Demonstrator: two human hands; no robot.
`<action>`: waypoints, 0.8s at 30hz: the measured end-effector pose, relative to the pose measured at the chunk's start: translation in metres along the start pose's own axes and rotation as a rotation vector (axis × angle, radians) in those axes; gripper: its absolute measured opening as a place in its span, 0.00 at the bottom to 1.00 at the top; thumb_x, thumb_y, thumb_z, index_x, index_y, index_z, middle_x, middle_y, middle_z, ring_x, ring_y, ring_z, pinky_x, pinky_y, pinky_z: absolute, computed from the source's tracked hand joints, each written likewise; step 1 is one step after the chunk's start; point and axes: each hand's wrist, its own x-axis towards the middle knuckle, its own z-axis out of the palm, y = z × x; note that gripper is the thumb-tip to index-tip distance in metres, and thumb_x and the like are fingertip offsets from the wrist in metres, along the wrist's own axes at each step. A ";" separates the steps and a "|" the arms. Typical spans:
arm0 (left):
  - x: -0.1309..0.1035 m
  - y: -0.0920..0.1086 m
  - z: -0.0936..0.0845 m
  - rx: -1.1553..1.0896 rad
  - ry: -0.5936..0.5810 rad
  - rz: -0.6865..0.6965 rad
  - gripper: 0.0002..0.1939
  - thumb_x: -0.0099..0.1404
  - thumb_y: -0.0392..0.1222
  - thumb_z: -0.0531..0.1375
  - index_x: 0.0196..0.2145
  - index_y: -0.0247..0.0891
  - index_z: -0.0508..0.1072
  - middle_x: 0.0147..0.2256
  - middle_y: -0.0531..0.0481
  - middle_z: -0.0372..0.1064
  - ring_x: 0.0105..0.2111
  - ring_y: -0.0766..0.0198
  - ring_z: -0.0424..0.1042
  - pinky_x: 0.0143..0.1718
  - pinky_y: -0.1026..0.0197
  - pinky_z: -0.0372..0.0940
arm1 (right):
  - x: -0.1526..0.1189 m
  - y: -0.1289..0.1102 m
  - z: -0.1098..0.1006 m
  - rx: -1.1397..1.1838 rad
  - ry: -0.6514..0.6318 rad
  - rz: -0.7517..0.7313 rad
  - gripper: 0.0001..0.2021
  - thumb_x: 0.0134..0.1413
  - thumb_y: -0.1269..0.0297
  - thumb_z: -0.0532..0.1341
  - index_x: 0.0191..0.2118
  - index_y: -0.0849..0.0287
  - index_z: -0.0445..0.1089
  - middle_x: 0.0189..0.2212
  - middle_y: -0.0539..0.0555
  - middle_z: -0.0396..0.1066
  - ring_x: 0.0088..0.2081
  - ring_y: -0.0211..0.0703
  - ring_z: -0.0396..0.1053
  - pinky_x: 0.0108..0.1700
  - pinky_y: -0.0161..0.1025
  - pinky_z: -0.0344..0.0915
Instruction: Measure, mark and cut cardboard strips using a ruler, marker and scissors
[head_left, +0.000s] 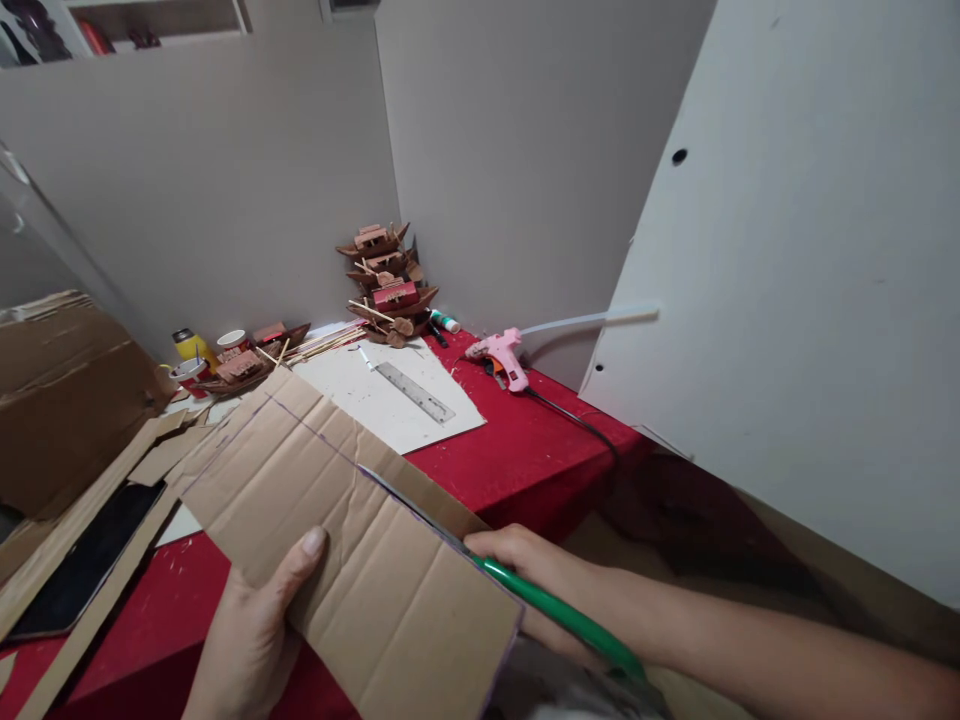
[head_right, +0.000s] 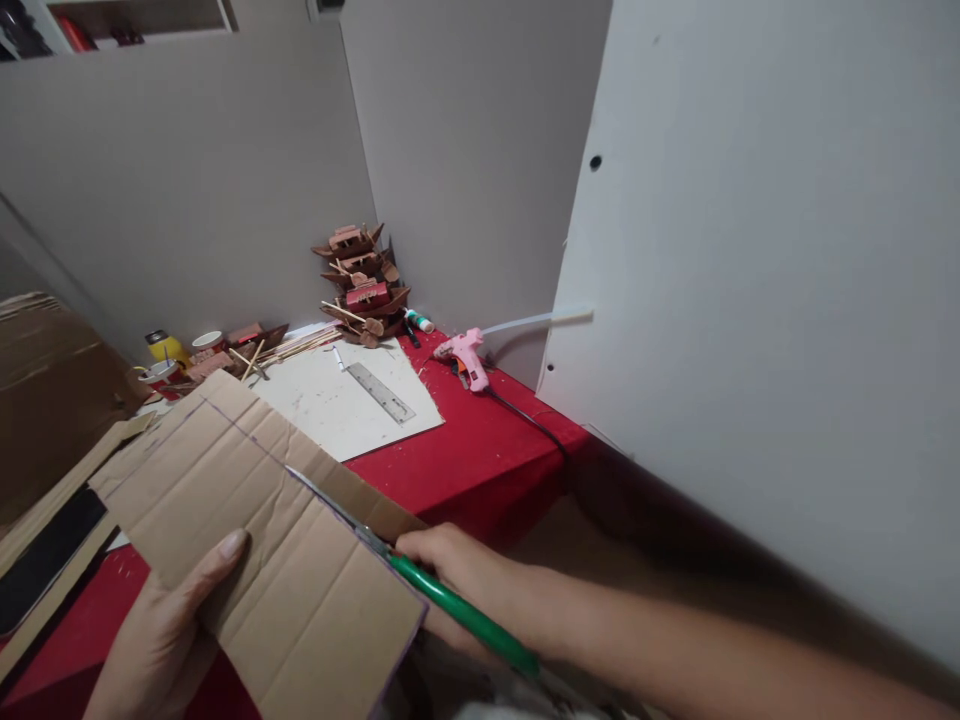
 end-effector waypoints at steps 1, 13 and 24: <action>-0.001 -0.002 -0.001 0.005 -0.013 -0.006 0.45 0.47 0.38 0.72 0.61 0.46 0.63 0.50 0.47 0.74 0.47 0.51 0.74 0.44 0.58 0.71 | 0.001 -0.002 -0.002 -0.022 -0.008 -0.007 0.09 0.47 0.62 0.61 0.26 0.62 0.63 0.23 0.47 0.59 0.27 0.35 0.56 0.28 0.31 0.57; -0.006 -0.007 -0.001 0.024 0.006 -0.046 0.44 0.45 0.39 0.72 0.60 0.46 0.64 0.50 0.47 0.74 0.51 0.48 0.71 0.48 0.53 0.70 | 0.000 0.001 -0.001 0.040 -0.015 0.029 0.15 0.51 0.53 0.61 0.27 0.63 0.66 0.22 0.48 0.61 0.25 0.35 0.57 0.27 0.30 0.58; -0.008 -0.007 0.004 0.009 0.011 -0.092 0.44 0.43 0.41 0.73 0.59 0.43 0.65 0.45 0.46 0.76 0.47 0.47 0.74 0.47 0.51 0.70 | -0.003 0.014 0.006 0.069 0.015 0.008 0.16 0.49 0.53 0.63 0.28 0.64 0.68 0.24 0.50 0.65 0.27 0.38 0.63 0.27 0.31 0.61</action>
